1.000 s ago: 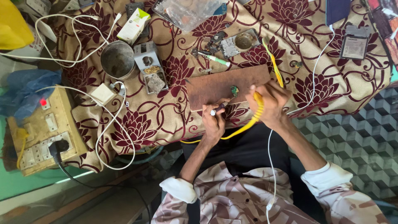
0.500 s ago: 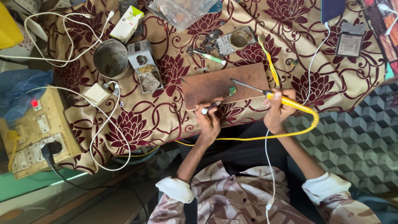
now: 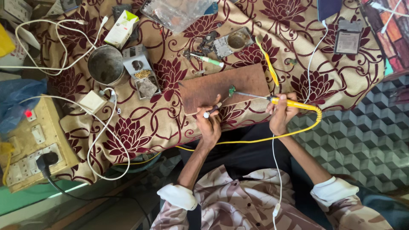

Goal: The person solders a small green circuit board using a soldering iron and solder wire. They hold the board with one hand and apply the soldering iron with the other, repeatedly melting solder onto the board's components.

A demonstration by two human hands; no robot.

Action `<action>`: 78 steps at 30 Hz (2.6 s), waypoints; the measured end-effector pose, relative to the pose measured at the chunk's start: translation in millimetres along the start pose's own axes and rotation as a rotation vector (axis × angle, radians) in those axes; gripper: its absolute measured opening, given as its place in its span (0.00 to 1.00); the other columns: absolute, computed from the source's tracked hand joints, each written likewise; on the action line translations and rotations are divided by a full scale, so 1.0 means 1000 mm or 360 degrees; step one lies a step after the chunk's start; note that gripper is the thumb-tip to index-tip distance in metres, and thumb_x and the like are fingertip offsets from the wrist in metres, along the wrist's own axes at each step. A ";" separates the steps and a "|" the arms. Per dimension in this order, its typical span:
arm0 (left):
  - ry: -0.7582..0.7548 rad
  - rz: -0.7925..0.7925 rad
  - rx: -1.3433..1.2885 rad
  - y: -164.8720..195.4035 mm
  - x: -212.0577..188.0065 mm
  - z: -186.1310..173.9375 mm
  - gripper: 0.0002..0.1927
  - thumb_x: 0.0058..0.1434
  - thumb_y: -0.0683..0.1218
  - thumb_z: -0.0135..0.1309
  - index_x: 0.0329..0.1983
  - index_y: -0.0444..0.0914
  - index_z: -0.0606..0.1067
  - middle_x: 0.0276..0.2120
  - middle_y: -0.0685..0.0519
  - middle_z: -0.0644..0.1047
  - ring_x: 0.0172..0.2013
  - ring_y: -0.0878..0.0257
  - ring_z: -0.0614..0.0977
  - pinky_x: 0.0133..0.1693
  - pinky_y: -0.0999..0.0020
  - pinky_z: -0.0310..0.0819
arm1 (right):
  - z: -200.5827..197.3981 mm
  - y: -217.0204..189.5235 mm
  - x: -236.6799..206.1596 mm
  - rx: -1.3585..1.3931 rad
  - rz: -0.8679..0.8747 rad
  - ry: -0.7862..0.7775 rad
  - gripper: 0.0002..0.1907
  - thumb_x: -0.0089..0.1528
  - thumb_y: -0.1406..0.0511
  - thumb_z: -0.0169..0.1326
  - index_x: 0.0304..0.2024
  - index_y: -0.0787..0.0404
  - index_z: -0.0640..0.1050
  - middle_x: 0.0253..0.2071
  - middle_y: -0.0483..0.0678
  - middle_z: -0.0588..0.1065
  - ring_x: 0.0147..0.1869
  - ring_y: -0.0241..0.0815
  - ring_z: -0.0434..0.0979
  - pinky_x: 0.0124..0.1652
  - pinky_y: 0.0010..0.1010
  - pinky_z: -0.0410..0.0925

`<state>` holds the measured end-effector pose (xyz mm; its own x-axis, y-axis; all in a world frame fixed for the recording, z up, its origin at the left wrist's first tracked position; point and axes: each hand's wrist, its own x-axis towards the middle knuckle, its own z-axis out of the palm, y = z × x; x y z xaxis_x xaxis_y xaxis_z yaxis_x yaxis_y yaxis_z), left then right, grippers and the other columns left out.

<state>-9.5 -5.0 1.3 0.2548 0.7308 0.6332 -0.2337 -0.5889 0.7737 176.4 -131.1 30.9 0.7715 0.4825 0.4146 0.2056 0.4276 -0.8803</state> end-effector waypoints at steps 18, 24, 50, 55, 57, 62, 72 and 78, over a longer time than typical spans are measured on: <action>-0.0007 -0.0188 -0.0211 0.011 0.010 0.004 0.08 0.75 0.35 0.38 0.54 0.35 0.57 0.56 0.33 0.78 0.21 0.72 0.70 0.25 0.77 0.67 | -0.006 0.008 0.010 0.0044 0.0055 0.0005 0.14 0.77 0.59 0.41 0.47 0.64 0.64 0.24 0.48 0.68 0.26 0.36 0.70 0.29 0.25 0.64; -0.0055 -0.0160 -0.0124 0.013 0.011 0.001 0.08 0.77 0.35 0.39 0.55 0.35 0.58 0.54 0.36 0.80 0.23 0.71 0.73 0.27 0.76 0.68 | -0.010 0.019 0.012 -0.0070 0.0040 -0.0094 0.13 0.78 0.60 0.40 0.46 0.64 0.64 0.25 0.49 0.68 0.27 0.36 0.70 0.30 0.25 0.63; -0.0030 -0.0266 -0.0058 0.019 0.017 0.002 0.05 0.77 0.38 0.39 0.53 0.35 0.58 0.48 0.40 0.82 0.23 0.69 0.69 0.28 0.75 0.66 | -0.013 0.031 0.009 0.0123 0.0099 -0.0080 0.10 0.76 0.63 0.40 0.44 0.63 0.63 0.23 0.47 0.66 0.25 0.38 0.70 0.28 0.26 0.63; -0.0004 -0.0262 -0.0106 0.016 0.017 0.004 0.05 0.78 0.40 0.38 0.54 0.35 0.58 0.49 0.41 0.81 0.24 0.70 0.70 0.29 0.75 0.67 | -0.012 0.039 0.009 0.0117 0.0053 -0.0089 0.12 0.78 0.62 0.42 0.44 0.64 0.64 0.25 0.48 0.66 0.26 0.39 0.71 0.30 0.27 0.64; 0.0049 -0.0249 -0.0274 0.016 0.016 0.005 0.06 0.78 0.41 0.37 0.54 0.35 0.58 0.51 0.41 0.80 0.25 0.70 0.69 0.29 0.75 0.66 | -0.014 0.041 0.005 0.0113 0.0006 -0.0091 0.12 0.78 0.61 0.42 0.43 0.64 0.64 0.26 0.47 0.66 0.27 0.39 0.72 0.30 0.28 0.65; -0.0038 -0.0235 -0.0099 0.017 0.018 0.006 0.07 0.77 0.43 0.39 0.52 0.36 0.58 0.49 0.42 0.82 0.23 0.70 0.72 0.27 0.75 0.67 | -0.019 0.041 0.001 0.0086 -0.0025 -0.0155 0.13 0.77 0.60 0.41 0.46 0.65 0.63 0.28 0.50 0.68 0.28 0.40 0.73 0.30 0.27 0.65; -0.0012 -0.0164 -0.0058 0.009 0.010 0.006 0.08 0.77 0.41 0.40 0.54 0.36 0.58 0.48 0.42 0.82 0.23 0.71 0.70 0.27 0.76 0.66 | -0.022 0.037 0.008 0.0211 0.0048 -0.0165 0.12 0.78 0.60 0.40 0.49 0.64 0.62 0.26 0.54 0.69 0.27 0.41 0.71 0.32 0.28 0.63; -0.0005 -0.0055 -0.0077 0.004 0.007 0.005 0.05 0.77 0.39 0.37 0.53 0.37 0.59 0.53 0.36 0.79 0.24 0.70 0.70 0.30 0.76 0.67 | -0.019 0.036 0.012 0.0336 0.0109 -0.0122 0.11 0.78 0.59 0.39 0.47 0.61 0.60 0.24 0.52 0.67 0.25 0.41 0.70 0.29 0.27 0.61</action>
<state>-3.9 -3.8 9.0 0.2663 0.7495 0.6061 -0.2697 -0.5458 0.7933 204.4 -124.5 0.0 0.7298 0.5691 0.3787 0.0174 0.5384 -0.8425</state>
